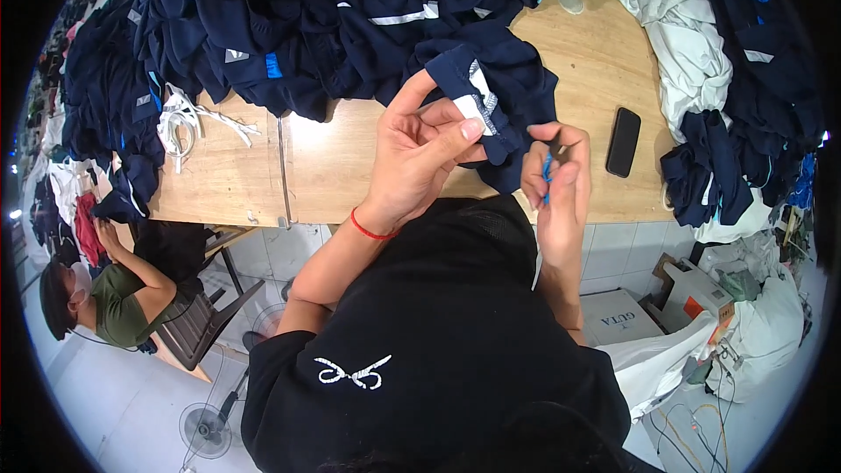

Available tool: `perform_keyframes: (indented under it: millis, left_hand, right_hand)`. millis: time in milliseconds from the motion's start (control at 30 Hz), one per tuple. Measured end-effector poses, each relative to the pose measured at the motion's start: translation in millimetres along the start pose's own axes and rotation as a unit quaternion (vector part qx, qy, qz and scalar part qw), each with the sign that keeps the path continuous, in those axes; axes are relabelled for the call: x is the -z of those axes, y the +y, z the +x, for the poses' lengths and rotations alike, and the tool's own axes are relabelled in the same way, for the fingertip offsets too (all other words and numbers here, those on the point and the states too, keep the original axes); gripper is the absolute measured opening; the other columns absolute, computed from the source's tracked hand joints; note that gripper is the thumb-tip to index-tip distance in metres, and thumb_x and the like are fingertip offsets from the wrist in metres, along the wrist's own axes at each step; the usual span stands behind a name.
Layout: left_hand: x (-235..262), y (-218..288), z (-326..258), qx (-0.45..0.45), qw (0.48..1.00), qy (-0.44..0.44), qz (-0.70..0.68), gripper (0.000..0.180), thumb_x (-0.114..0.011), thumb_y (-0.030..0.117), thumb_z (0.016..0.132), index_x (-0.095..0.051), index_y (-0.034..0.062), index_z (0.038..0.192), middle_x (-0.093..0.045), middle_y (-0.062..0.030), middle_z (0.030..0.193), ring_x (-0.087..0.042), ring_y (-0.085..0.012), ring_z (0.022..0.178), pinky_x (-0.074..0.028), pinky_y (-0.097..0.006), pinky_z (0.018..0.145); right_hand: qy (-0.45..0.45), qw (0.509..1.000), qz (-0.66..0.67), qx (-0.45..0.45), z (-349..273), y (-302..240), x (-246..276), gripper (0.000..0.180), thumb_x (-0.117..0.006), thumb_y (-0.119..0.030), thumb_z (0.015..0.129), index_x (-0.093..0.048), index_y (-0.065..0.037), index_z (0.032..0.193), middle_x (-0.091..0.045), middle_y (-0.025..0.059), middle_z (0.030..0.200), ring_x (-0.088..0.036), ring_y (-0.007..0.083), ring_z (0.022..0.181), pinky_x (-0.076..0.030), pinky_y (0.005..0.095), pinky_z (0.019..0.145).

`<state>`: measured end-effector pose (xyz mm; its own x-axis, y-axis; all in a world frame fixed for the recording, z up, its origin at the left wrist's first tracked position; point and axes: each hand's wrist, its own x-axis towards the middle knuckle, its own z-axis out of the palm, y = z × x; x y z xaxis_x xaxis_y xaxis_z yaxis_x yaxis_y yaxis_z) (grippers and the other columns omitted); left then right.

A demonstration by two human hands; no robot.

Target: Trimming loose threads from navy blue garments using small snips in a factory setting.

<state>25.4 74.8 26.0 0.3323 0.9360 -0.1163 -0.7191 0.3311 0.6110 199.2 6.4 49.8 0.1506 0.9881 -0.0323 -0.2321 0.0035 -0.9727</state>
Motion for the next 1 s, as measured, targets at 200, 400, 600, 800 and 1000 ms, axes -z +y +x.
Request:
perform_keyframes:
  millis: [200,400,600,800,1000]
  left_hand:
    - [-0.3,-1.9,-0.1,-0.028,0.999,0.004,0.015,0.056,-0.071,-0.009,0.095,-0.053,0.0005,0.148,-0.074,-0.0132,0.12,-0.075,-0.0185,0.105,-0.067,-0.032,0.085]
    - [-0.1,2.8,-2.3,-0.02,1.0,0.014,-0.002,0.039,-0.072,-0.006,0.096,-0.063,-0.0013,0.135,-0.073,-0.0114,0.121,-0.073,-0.0167,0.106,-0.064,-0.031,0.087]
    - [2.7,3.1,-2.5,0.013,1.0,0.005,-0.019,0.03,-0.071,-0.005,0.098,-0.066,0.0007,0.127,-0.074,-0.0092,0.116,-0.073,-0.0137,0.102,-0.061,-0.028,0.092]
    - [-0.8,2.1,-3.2,-0.005,1.0,-0.004,-0.023,0.031,-0.071,-0.005,0.098,-0.063,0.002,0.127,-0.075,-0.0086,0.113,-0.072,-0.0125,0.102,-0.06,-0.027,0.092]
    - [2.3,-3.1,-4.4,-0.006,1.0,-0.02,-0.012,0.032,-0.072,-0.006,0.097,-0.062,0.0015,0.127,-0.075,-0.009,0.112,-0.072,-0.0119,0.101,-0.059,-0.026,0.093]
  right_hand:
    - [-0.008,0.998,-0.062,0.018,-0.5,-1.5,-11.7,0.024,-0.058,-0.02,0.11,-0.053,0.001,0.12,-0.058,0.0028,0.093,-0.047,0.0056,0.078,-0.04,0.0238,0.07]
    - [0.0,0.991,-0.132,0.033,0.7,-1.4,-9.5,0.022,-0.073,-0.015,0.102,-0.058,0.0,0.109,-0.064,0.0012,0.086,-0.05,0.005,0.075,-0.04,0.0221,0.068]
    - [-0.002,0.988,-0.141,0.064,0.2,-4.7,-21.0,0.025,-0.077,-0.014,0.099,-0.058,0.0,0.107,-0.064,0.0004,0.082,-0.051,0.0035,0.074,-0.04,0.0214,0.066]
    - [0.032,0.988,-0.137,0.069,2.3,-6.2,-29.5,0.026,-0.08,-0.011,0.098,-0.059,0.0,0.107,-0.065,0.0005,0.082,-0.051,0.0021,0.073,-0.04,0.0196,0.065]
    - [0.043,0.983,-0.157,0.084,4.3,-1.4,-34.4,0.024,-0.079,-0.009,0.097,-0.058,0.001,0.104,-0.067,0.0012,0.082,-0.052,0.0012,0.072,-0.039,0.019,0.062]
